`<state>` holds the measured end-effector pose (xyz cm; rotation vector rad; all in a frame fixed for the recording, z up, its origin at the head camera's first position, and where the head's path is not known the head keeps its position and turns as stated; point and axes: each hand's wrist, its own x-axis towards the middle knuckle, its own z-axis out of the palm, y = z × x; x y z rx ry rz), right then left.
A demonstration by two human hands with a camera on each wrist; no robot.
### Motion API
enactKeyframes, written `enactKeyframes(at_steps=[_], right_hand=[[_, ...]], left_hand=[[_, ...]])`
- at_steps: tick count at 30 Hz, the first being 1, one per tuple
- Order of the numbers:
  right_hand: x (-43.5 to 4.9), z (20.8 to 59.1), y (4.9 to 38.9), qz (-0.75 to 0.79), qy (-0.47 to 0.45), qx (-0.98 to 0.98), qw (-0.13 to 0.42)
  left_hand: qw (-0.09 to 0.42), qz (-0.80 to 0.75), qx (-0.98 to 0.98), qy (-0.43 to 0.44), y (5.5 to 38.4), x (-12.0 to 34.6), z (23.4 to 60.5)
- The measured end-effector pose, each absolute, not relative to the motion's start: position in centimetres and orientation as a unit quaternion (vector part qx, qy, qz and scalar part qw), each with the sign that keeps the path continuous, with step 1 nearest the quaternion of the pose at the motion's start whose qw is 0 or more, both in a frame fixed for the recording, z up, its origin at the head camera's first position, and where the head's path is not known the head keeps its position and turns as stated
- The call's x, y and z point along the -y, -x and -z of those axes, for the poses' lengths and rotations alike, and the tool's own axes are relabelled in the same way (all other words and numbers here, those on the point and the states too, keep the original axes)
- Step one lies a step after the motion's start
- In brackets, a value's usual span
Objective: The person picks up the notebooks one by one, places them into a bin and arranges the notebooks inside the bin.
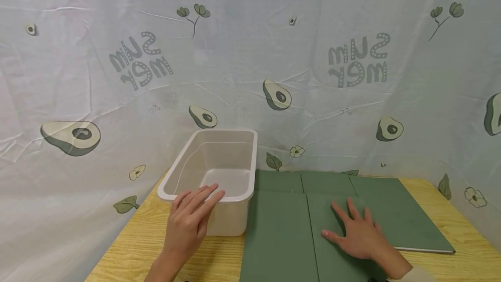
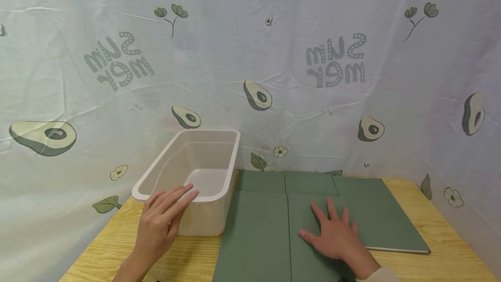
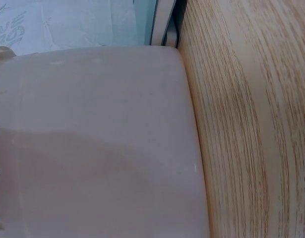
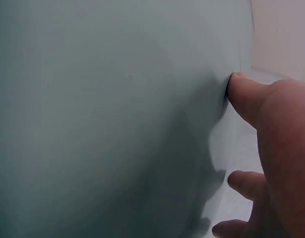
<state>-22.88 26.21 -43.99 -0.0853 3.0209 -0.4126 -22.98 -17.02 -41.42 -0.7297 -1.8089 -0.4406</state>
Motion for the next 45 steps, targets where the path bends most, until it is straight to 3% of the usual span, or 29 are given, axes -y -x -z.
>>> enactKeyframes(at_steps=[7, 45], right_hand=[[-26.41, 44.42, 22.97, 0.162, 0.011, -0.983, 0.086], [-26.40, 44.62, 22.69, 0.145, 0.001, -0.987, 0.070]], left_hand=[[0.548, 0.190, 0.752, 0.314, 23.03, 17.00, 41.49], [0.549, 0.199, 0.751, 0.307, 23.06, 16.76, 41.45]])
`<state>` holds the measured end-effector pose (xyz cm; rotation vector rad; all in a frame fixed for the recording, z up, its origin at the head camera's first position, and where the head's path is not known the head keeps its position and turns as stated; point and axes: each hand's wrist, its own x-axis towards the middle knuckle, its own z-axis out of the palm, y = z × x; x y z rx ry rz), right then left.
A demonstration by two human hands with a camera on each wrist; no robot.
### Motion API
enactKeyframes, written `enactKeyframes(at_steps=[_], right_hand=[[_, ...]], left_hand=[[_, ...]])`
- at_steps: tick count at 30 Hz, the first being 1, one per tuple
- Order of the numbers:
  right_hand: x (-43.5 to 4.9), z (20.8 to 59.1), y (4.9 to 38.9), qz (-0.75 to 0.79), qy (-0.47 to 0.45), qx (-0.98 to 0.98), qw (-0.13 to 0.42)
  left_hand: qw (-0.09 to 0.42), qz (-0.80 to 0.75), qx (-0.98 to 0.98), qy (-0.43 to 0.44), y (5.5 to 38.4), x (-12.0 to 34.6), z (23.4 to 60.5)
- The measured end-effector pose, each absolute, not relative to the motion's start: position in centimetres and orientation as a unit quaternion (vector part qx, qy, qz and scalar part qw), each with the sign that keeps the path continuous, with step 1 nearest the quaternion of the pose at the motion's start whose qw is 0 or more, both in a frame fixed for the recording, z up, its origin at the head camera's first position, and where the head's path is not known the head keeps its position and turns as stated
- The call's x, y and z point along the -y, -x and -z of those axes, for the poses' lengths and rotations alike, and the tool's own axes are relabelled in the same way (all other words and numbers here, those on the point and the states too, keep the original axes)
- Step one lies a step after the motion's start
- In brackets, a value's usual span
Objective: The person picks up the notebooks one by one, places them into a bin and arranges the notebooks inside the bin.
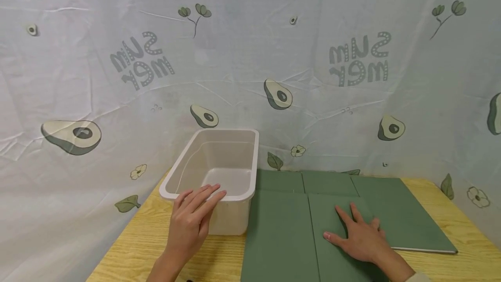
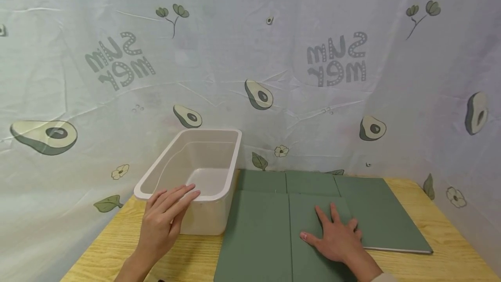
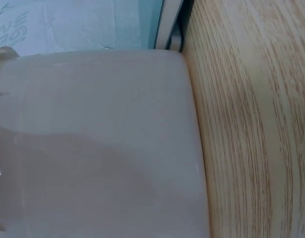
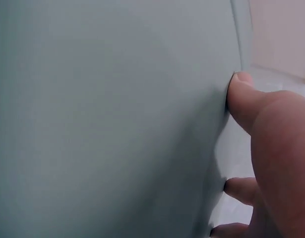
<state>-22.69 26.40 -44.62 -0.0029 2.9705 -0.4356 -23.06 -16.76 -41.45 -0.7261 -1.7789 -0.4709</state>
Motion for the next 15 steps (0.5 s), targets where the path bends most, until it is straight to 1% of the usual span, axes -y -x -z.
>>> enactKeyframes(at_steps=[8, 15], right_hand=[[-26.7, 43.9, 23.2, 0.183, -0.025, -0.980, 0.070], [-28.1, 43.4, 23.8, 0.244, -0.015, -0.969, 0.037]], left_hand=[[0.547, 0.199, 0.754, 0.305, 23.0, 16.8, 41.5], [0.547, 0.198, 0.756, 0.302, 23.0, 16.8, 41.5]])
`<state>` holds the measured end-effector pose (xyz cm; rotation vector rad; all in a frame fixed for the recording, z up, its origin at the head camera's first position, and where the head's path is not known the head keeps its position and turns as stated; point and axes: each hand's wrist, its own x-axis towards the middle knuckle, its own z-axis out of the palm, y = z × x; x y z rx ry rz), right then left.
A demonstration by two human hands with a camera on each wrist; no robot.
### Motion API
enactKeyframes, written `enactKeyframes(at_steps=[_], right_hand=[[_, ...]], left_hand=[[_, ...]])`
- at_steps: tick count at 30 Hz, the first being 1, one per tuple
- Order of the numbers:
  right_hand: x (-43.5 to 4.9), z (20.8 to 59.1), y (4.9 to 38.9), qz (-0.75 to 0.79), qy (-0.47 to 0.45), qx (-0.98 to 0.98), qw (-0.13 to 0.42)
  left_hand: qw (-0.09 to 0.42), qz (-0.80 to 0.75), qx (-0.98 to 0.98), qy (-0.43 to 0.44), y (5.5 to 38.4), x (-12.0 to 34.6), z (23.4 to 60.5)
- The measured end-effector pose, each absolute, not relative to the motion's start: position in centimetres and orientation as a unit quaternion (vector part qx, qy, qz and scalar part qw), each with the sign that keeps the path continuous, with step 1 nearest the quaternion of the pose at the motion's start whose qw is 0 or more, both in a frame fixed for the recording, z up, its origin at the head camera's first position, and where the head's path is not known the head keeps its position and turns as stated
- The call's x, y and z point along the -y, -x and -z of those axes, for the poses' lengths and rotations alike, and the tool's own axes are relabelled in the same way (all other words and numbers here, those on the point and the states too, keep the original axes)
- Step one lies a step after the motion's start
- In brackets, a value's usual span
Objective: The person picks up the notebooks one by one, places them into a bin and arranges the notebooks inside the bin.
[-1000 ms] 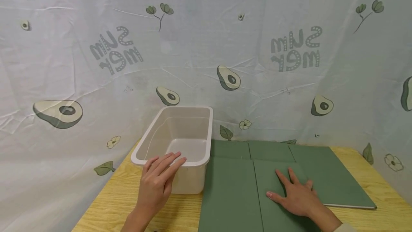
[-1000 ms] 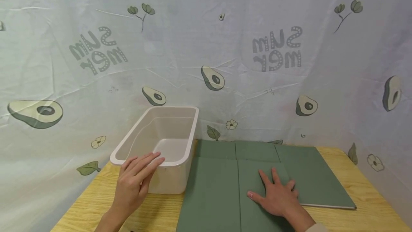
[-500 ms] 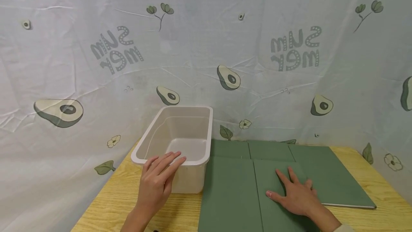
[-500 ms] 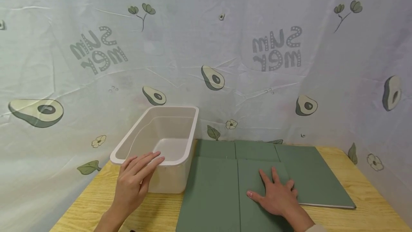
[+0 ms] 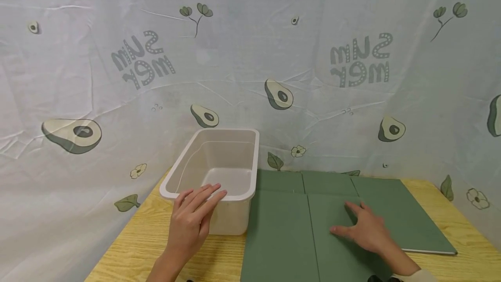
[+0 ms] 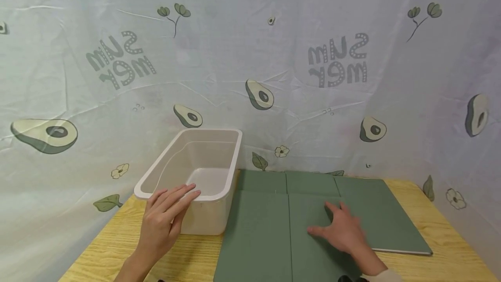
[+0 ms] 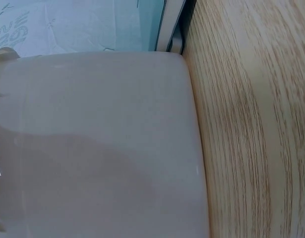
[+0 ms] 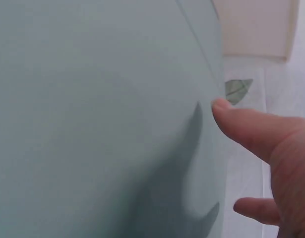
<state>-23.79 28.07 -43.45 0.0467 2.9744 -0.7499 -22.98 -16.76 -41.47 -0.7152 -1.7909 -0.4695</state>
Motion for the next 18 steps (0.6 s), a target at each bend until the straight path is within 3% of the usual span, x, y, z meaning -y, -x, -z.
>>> enactKeyframes(at_steps=[10, 18], right_hand=[[-30.4, 42.2, 24.0, 0.444, -0.093, -0.887, 0.083], [-32.5, 41.6, 23.8, 0.517, -0.094, -0.842, 0.121]], left_hand=[[0.539, 0.200, 0.761, 0.300, 22.9, 16.7, 41.4], [0.538, 0.203, 0.763, 0.297, 22.9, 16.7, 41.5]])
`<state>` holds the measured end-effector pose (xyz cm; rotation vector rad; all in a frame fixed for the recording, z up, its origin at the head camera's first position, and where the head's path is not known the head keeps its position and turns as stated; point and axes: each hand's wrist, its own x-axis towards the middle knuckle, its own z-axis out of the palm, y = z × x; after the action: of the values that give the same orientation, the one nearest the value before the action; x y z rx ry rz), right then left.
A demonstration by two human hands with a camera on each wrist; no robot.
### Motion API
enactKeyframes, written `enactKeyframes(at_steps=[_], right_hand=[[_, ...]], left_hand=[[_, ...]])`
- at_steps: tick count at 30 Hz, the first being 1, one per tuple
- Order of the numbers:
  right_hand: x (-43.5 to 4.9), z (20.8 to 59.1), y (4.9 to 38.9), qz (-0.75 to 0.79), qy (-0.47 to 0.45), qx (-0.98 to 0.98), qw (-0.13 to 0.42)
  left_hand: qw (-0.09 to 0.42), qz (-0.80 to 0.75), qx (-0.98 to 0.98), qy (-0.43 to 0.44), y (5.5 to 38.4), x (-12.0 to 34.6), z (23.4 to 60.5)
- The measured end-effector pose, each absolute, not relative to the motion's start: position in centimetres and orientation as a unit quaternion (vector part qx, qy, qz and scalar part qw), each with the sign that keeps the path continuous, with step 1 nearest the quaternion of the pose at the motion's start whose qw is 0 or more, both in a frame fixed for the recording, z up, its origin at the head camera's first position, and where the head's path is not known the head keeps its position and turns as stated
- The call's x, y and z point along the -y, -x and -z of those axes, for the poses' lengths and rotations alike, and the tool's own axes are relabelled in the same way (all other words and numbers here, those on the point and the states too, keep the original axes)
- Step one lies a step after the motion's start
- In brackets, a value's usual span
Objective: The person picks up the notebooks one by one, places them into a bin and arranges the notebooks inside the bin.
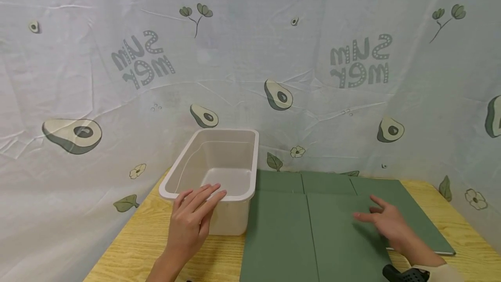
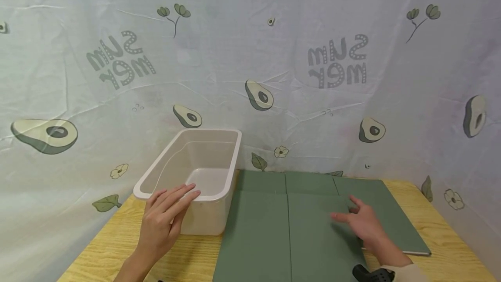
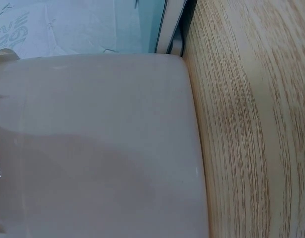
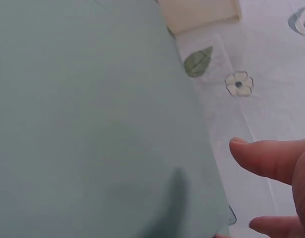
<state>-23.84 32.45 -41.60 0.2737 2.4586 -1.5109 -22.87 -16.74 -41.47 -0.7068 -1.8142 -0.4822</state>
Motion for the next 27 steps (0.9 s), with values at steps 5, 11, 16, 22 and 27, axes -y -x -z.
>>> enactKeyframes(at_steps=[5, 11, 16, 22, 27], right_hand=[[-33.5, 41.5, 23.8, 0.556, -0.078, -0.812, 0.161], [-34.3, 42.1, 23.9, 0.597, -0.051, -0.779, 0.186], [-35.4, 42.6, 24.1, 0.617, -0.032, -0.761, 0.199], [-36.3, 42.6, 24.3, 0.635, -0.005, -0.746, 0.201], [-36.7, 42.4, 24.2, 0.646, 0.021, -0.731, 0.219]], left_hand=[[0.540, 0.202, 0.761, 0.297, 22.9, 16.8, 41.5], [0.540, 0.203, 0.760, 0.299, 22.9, 16.8, 41.5], [0.543, 0.203, 0.758, 0.300, 22.9, 16.7, 41.5], [0.546, 0.202, 0.756, 0.301, 22.9, 16.7, 41.5], [0.545, 0.201, 0.757, 0.300, 22.9, 16.7, 41.5]])
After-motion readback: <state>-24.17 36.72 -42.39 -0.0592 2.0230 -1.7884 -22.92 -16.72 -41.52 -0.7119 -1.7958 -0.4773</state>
